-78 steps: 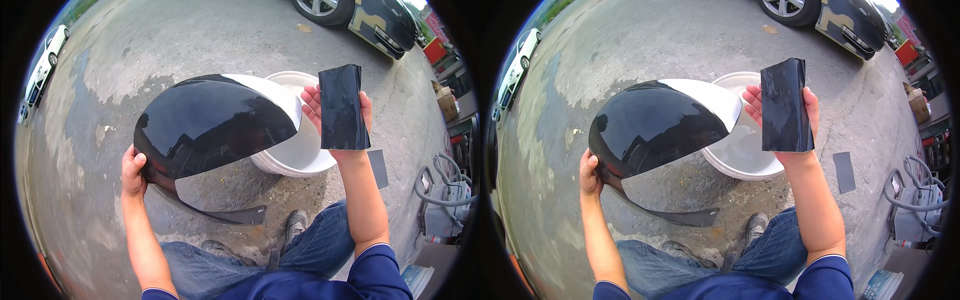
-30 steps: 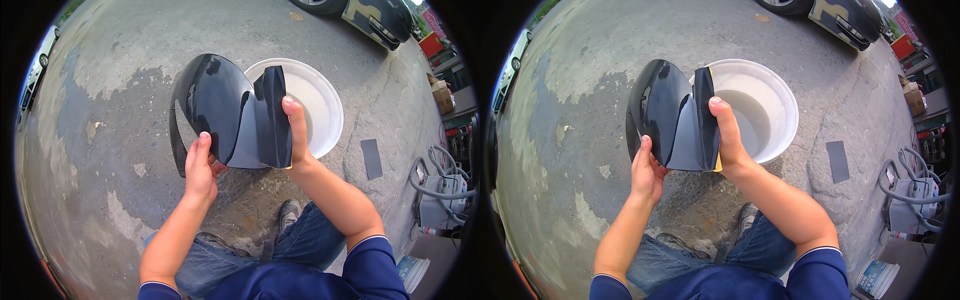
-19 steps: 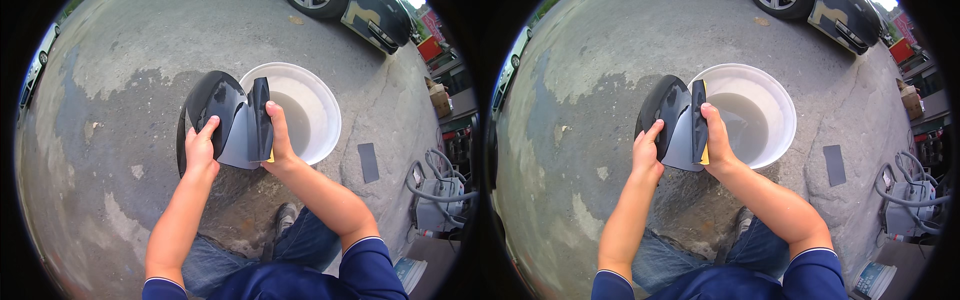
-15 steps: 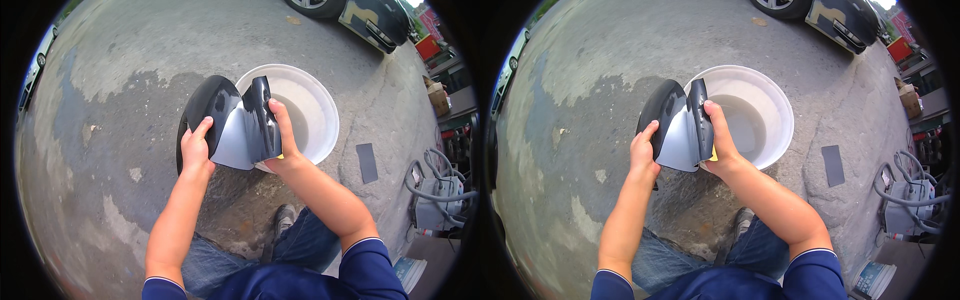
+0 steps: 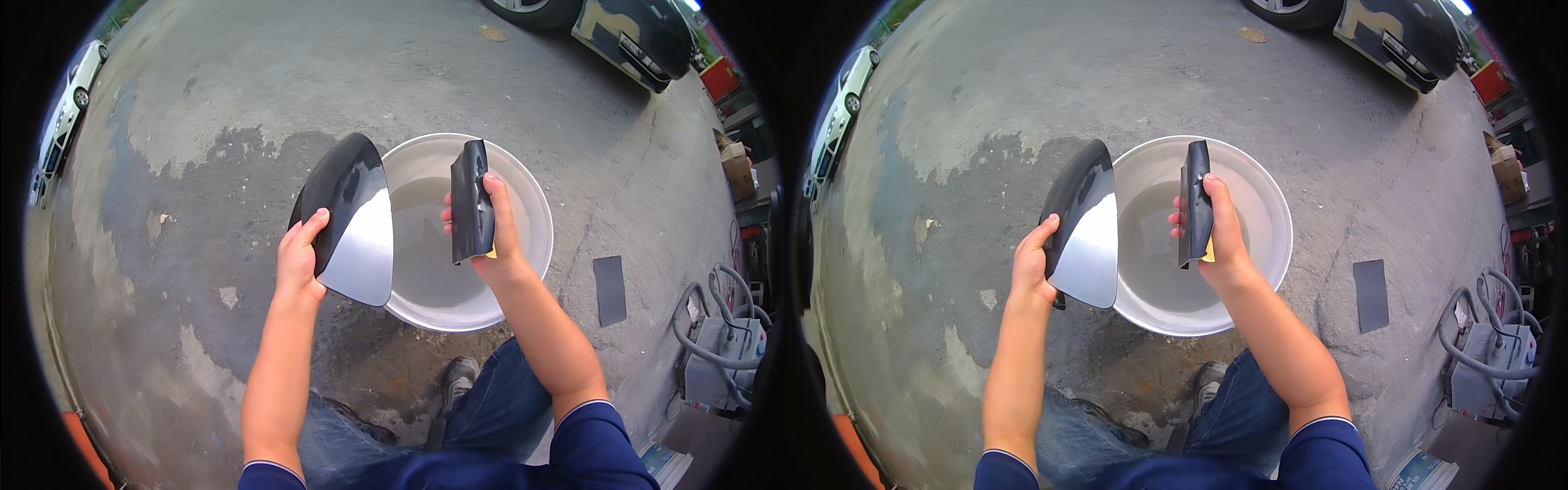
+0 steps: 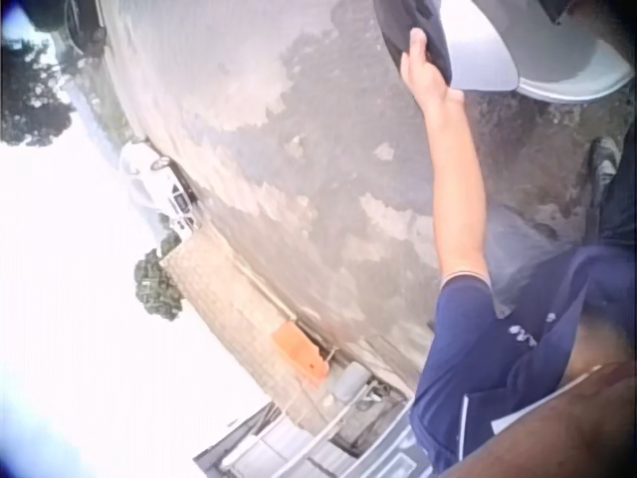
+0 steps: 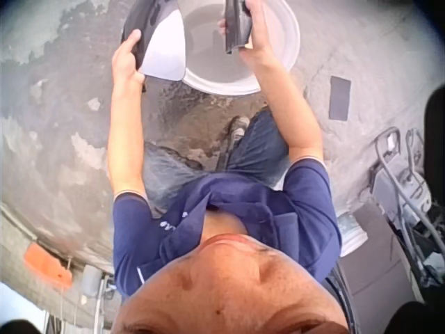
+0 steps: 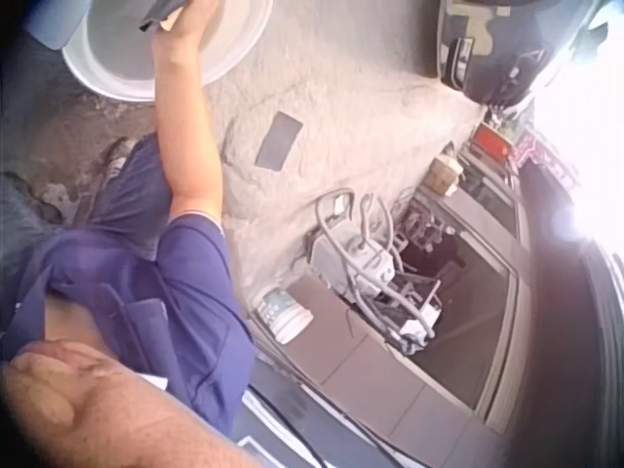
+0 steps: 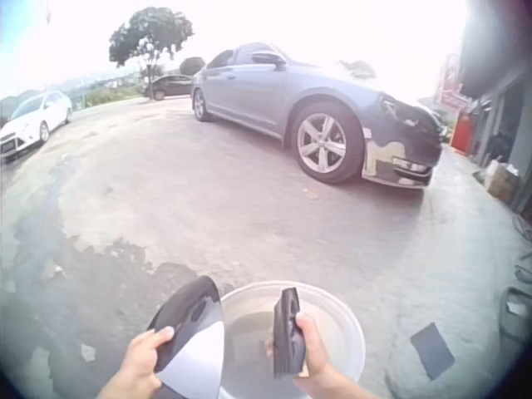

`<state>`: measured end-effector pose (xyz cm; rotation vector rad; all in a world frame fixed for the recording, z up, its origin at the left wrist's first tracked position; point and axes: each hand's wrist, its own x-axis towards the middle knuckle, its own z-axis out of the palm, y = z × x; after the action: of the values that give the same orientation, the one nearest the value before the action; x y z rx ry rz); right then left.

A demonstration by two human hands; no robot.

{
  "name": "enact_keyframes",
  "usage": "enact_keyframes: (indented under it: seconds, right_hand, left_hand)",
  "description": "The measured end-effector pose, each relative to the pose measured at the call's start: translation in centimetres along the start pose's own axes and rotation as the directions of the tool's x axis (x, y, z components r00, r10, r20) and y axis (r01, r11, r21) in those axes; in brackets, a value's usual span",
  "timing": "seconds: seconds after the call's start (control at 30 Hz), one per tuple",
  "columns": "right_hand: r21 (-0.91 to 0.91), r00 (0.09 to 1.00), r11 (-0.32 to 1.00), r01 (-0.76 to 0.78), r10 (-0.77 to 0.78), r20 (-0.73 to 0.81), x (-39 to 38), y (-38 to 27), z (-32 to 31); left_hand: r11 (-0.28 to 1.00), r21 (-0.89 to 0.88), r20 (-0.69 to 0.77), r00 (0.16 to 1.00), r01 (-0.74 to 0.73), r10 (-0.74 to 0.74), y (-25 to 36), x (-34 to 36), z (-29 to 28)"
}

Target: The person sands a black car side mirror cover using a green sanding block. They repeatedly dip the sanding block into a white bucket of water and rub it over the surface of the mirror cover, focusing on the edges and curved areas.

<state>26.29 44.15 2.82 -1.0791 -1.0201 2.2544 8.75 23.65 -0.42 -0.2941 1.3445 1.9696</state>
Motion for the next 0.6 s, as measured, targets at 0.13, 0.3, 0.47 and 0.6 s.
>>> enact_keyframes:
  seconds: [0.13, 0.3, 0.47, 0.6]
  right_hand:
    - [-0.327, 0.945, 0.926, -0.191, 0.264, 0.195, 2.8, -0.4, -0.7]
    - [-0.919, 0.966, 0.355, 0.170, 0.125, 0.226, 6.4, 1.0, -1.2]
    - [-0.958, 0.941, -0.091, 0.272, 0.233, 0.245, 7.4, 4.4, -3.6]
    - [-0.943, 0.944, -0.123, 0.308, 0.159, 0.288, 7.0, 5.4, -4.2]
  left_hand:
    - [0.999, -0.016, -0.091, 0.995, 0.037, -0.038, 0.5, 1.6, 1.1]
    - [0.997, 0.040, -0.216, 0.973, -0.072, 0.079, -0.1, 2.2, 3.4]
    - [0.976, 0.125, -0.168, 0.966, -0.177, 0.196, -0.5, 3.8, 3.3]
    - [0.948, 0.226, -0.094, 0.964, -0.223, 0.249, 0.8, 4.9, 3.1]
